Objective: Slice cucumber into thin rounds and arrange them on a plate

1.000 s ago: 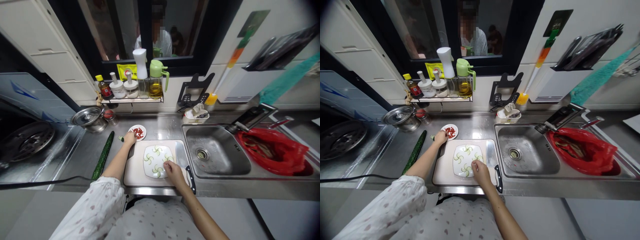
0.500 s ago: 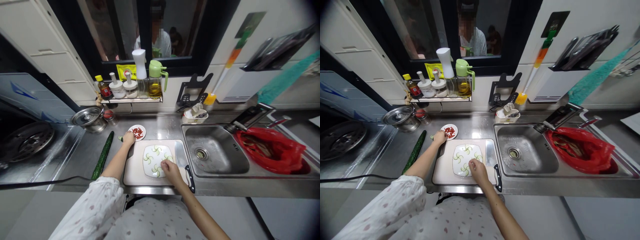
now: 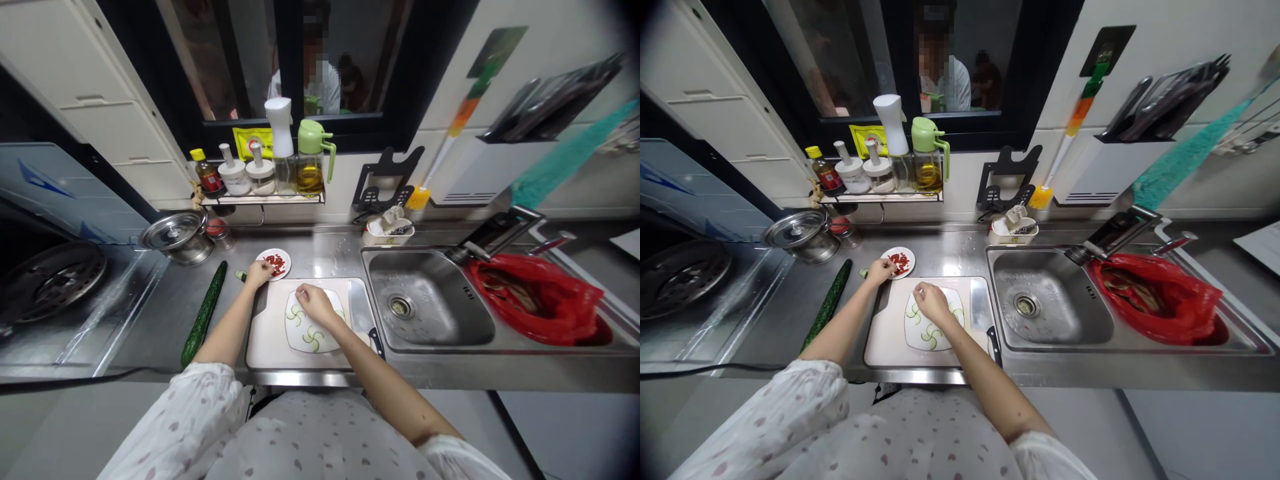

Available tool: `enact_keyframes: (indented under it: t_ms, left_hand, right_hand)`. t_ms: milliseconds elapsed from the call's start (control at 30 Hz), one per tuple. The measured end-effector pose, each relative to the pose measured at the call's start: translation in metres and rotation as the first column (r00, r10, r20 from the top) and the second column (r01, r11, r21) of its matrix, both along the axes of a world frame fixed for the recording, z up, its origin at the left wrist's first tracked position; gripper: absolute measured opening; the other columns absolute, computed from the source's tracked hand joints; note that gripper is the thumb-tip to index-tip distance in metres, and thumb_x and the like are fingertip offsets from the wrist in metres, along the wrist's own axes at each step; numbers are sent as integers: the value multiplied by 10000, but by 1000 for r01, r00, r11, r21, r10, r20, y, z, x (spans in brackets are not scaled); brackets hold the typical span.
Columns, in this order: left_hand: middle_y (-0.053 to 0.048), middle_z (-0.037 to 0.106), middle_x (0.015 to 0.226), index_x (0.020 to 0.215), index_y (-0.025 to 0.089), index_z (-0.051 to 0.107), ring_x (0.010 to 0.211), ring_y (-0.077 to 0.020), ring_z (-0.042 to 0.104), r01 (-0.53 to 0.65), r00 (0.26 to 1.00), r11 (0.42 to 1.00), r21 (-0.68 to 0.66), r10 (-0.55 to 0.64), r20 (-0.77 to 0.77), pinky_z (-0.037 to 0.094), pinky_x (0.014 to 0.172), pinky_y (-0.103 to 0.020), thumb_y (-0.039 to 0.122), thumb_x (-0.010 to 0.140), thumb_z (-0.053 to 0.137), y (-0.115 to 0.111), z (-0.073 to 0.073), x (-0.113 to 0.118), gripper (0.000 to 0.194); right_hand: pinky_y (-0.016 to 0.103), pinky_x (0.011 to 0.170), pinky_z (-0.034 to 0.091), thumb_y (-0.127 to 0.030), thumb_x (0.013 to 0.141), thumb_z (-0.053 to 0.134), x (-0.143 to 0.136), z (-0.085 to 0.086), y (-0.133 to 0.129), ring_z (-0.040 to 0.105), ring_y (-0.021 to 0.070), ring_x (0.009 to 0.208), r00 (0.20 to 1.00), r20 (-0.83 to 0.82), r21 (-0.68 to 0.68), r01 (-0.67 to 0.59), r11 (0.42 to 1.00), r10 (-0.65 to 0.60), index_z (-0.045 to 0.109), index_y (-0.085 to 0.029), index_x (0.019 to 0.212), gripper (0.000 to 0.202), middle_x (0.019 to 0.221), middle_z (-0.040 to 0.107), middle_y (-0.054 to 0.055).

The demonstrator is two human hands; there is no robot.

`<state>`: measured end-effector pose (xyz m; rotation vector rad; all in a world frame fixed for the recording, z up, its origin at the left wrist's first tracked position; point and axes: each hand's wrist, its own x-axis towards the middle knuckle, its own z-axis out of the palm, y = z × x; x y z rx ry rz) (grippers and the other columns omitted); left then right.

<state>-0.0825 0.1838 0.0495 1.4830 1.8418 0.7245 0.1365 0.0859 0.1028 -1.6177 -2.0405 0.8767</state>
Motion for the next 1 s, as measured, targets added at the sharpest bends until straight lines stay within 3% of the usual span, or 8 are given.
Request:
enact_keyframes:
  t_ms: [100, 233, 467, 667, 800, 1000]
  left_hand:
    - [-24, 628, 671, 713, 150, 609, 605, -110, 551, -17, 936, 999, -46, 32, 352, 408, 553, -200, 355, 665, 638, -6, 11, 3, 212]
    - [-38, 635, 695, 708, 130, 598, 531, -66, 488, 26, 699, 994, -102, 55, 713, 246, 409, -154, 357, 569, 744, -18, 34, 8, 304]
    - [-61, 640, 737, 756, 102, 621, 567, -55, 495, 236, 499, 965, -115, -18, 867, 237, 405, -131, 280, 596, 777, -39, 74, 21, 286]
    - [-36, 614, 726, 795, 107, 617, 583, -54, 502, 349, 358, 932, -104, -30, 933, 286, 425, -133, 222, 643, 746, -48, 83, 34, 230]
    - [-17, 588, 719, 797, 120, 598, 587, -49, 496, 376, 324, 923, -82, -48, 945, 297, 435, -133, 240, 664, 733, -49, 81, 40, 224]
    - [-42, 599, 770, 826, 121, 585, 626, -65, 515, 391, 439, 913, -112, -79, 895, 306, 447, -142, 305, 674, 717, -51, 76, 44, 273]
  right_hand:
    - [227, 632, 357, -248, 863, 496, -5, 6, 17, 552, 142, 696, 1000, -8, 46, 25, 999, -25, 652, -203, 911, 169, 768, 644, 15]
    - [238, 667, 388, -236, 866, 486, -10, 17, 34, 564, 149, 718, 998, -60, 137, 29, 990, -21, 655, -212, 917, 178, 777, 649, 12]
    - [251, 734, 415, -225, 866, 487, -4, 45, 42, 573, 145, 786, 971, -219, 305, -23, 952, 93, 651, -207, 950, 186, 886, 651, 24]
    - [246, 720, 406, -236, 851, 522, -2, 59, 38, 558, 134, 770, 947, -267, 341, -80, 937, 178, 642, -204, 930, 148, 891, 635, 18]
    - [240, 704, 397, -246, 846, 527, -2, 59, 34, 536, 125, 732, 950, -272, 318, -59, 946, 150, 633, -198, 872, 119, 870, 632, 9]
    - [242, 730, 391, -247, 854, 503, 5, 58, 31, 531, 131, 755, 964, -241, 248, -47, 968, 109, 638, -188, 902, 154, 863, 639, 17]
